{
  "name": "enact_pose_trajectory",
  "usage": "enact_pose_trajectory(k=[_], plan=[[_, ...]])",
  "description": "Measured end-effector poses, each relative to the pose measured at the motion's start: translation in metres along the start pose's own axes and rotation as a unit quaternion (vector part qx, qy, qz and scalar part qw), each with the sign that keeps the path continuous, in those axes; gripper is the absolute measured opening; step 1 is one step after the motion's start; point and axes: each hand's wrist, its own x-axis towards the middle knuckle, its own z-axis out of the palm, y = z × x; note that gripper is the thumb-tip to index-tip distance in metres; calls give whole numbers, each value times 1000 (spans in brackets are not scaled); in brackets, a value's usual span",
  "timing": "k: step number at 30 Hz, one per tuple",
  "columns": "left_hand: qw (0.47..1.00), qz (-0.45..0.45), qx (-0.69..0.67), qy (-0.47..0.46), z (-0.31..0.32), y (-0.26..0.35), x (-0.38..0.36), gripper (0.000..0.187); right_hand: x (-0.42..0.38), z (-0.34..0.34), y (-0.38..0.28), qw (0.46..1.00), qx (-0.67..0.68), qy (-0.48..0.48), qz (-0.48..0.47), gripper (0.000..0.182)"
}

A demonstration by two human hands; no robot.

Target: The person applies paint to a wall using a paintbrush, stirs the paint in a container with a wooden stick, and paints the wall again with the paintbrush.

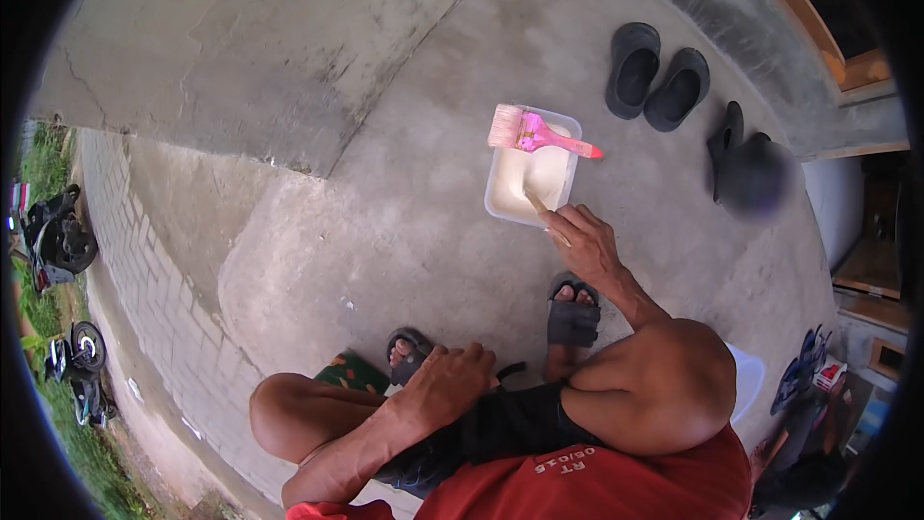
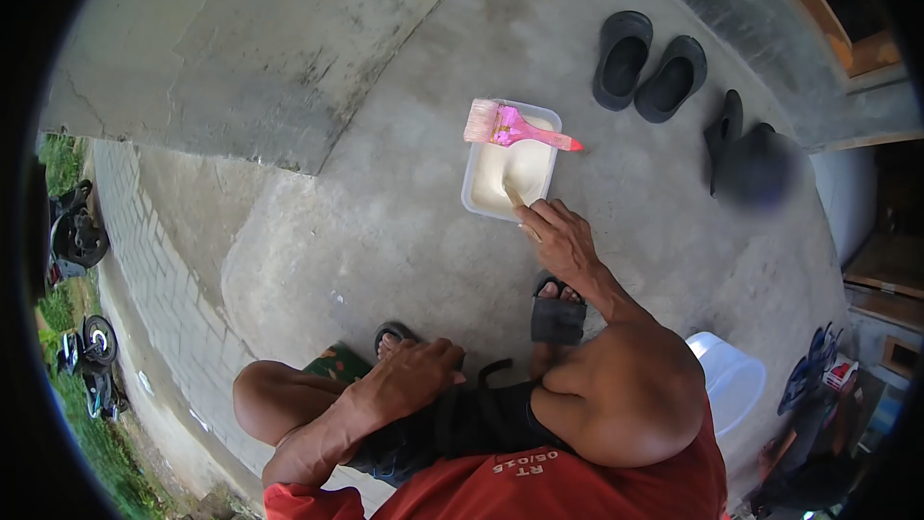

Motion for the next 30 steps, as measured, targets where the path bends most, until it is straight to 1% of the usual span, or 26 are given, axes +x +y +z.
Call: enact_pose_trajectory(k=[2,3,4,5,7,9,11,12,13,15,16,17,20,24,26,27,29,30], plan=[[1000,18,-5,7,1,1,0,31,19,6,2,1000,-7,19,-12,32],[1000,19,-2,4,2,0,1,31,31,7,7,999,-14,38,-26,33],[1000,13,-4,6,4,-1,1,31,39,6,14,998,-34,45,-18,34],[1000,7,-7,10,4,-1,1,32,36,3,15,998,-33,45,-18,34],[1000,-4,0,-6,2,-1,-1,32,23,-3,17,993,-109,43,29,36],[1000,-14,9,-15,0,-1,1,32,10,-1,10,990,-130,39,29,36],[1000,1,-14,-5,5,-2,0,33,5,5,1,999,-30,0,-28,36],[1000,3,-12,-7,5,-3,1,33,11,8,2,999,-19,-13,-47,32],[1000,7,-7,-1,4,-4,2,34,21,8,5,999,-19,-9,-44,32],[1000,10,-4,5,4,-5,2,35,41,5,10,998,-61,-7,-4,41],[1000,11,10,9,6,-6,2,35,54,-19,-4,986,-158,-7,-57,16],[1000,12,24,13,6,-7,2,35,52,-16,0,986,-158,-8,-57,16],[1000,5,3,8,5,-7,2,34,45,-2,20,976,-218,6,-11,28],[1000,10,7,26,5,-6,0,33,35,-5,13,977,-211,-36,10,23],[1000,7,13,25,4,-5,0,32,32,-9,3,989,-132,-59,10,21],[1000,7,12,26,5,-6,0,32,31,-10,0,989,-132,-59,9,21],[999,15,9,38,8,-7,-1,32,29,-12,-5,999,12,-46,-4,24],[999,15,9,39,8,-7,-1,32,27,-10,-5,999,12,-46,-6,24]])
